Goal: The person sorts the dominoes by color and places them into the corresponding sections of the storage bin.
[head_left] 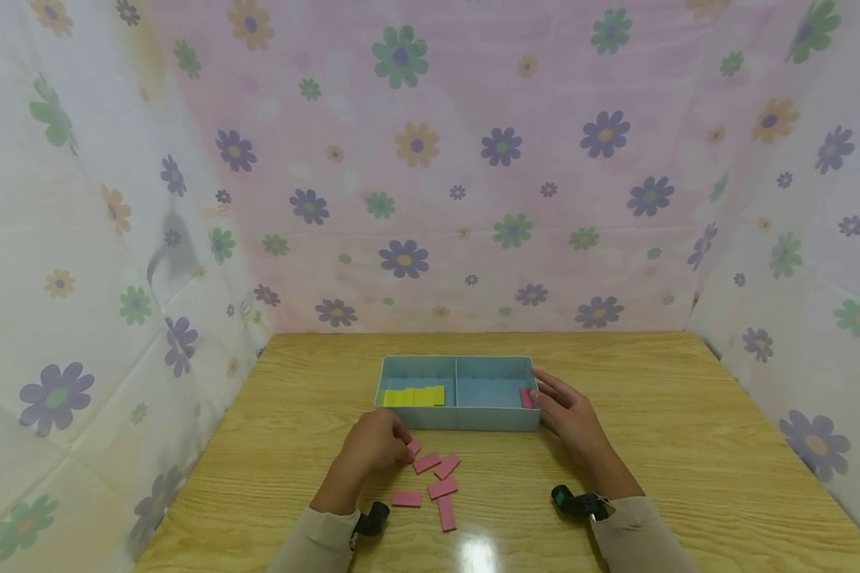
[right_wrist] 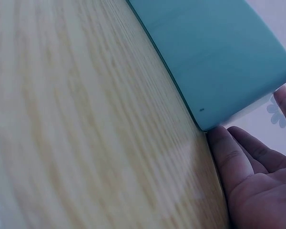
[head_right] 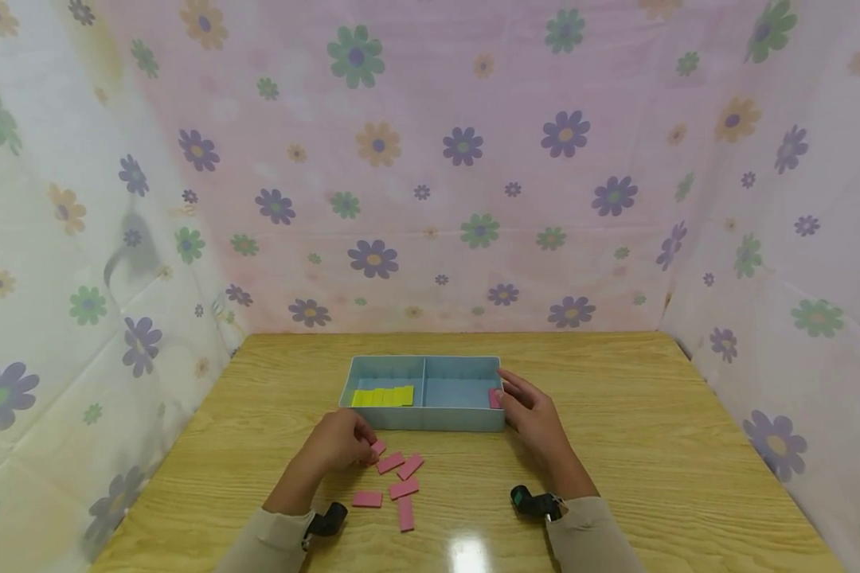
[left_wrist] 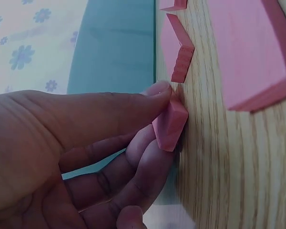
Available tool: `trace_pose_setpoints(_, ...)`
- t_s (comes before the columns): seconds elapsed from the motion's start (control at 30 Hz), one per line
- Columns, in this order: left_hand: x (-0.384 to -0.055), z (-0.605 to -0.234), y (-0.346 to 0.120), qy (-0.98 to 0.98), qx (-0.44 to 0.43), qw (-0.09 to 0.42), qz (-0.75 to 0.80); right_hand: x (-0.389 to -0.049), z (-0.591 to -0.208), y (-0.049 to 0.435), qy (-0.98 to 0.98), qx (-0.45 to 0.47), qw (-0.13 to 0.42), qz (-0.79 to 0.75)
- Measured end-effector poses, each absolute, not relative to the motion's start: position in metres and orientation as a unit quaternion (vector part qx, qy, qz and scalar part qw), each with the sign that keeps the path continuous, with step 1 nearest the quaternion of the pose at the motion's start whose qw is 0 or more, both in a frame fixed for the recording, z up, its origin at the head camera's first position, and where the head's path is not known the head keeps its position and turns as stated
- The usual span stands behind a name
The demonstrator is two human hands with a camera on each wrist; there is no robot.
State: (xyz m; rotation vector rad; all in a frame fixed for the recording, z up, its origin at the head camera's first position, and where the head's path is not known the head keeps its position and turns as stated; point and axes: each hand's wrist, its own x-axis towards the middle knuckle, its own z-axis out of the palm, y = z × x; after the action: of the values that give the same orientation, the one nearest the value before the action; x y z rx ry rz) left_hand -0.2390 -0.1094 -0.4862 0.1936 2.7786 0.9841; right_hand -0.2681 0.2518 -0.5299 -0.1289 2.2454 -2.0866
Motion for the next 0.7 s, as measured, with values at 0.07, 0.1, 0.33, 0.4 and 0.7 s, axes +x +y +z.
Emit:
trace_pose_setpoints(0.07,-0.2384,-0.4852,-0.1087,0.938,0.067,0.09,0.328,-0.2684,-0.53,0.252,0.732,-0.044,0.036,-0.679)
trace_pose_setpoints(0.1,-0.2382,-0.485,-0.1084,0.939,0.068,0.088,0.325,-0.2685,-0.53,0.252,0.732,-0.045,0.036,-0.679)
trace_pose_setpoints(0.33,-0.2357,-0.4821,-0.1067,0.944,0.066,0.079,0.313,-0.2683,-0.5304,0.2519,0.733,-0.046,0.033,-0.678)
trace_pose_setpoints(0.4,-0.2353,-0.4814,-0.1065,0.946,0.066,0.077,0.309,-0.2681,-0.5304,0.2516,0.734,-0.044,0.034,-0.677)
trace_pose_setpoints(0.7,-0.2315,-0.4779,-0.107,0.942,0.071,0.071,0.322,-0.2673,-0.5297,0.2507,0.734,-0.038,0.038,-0.677)
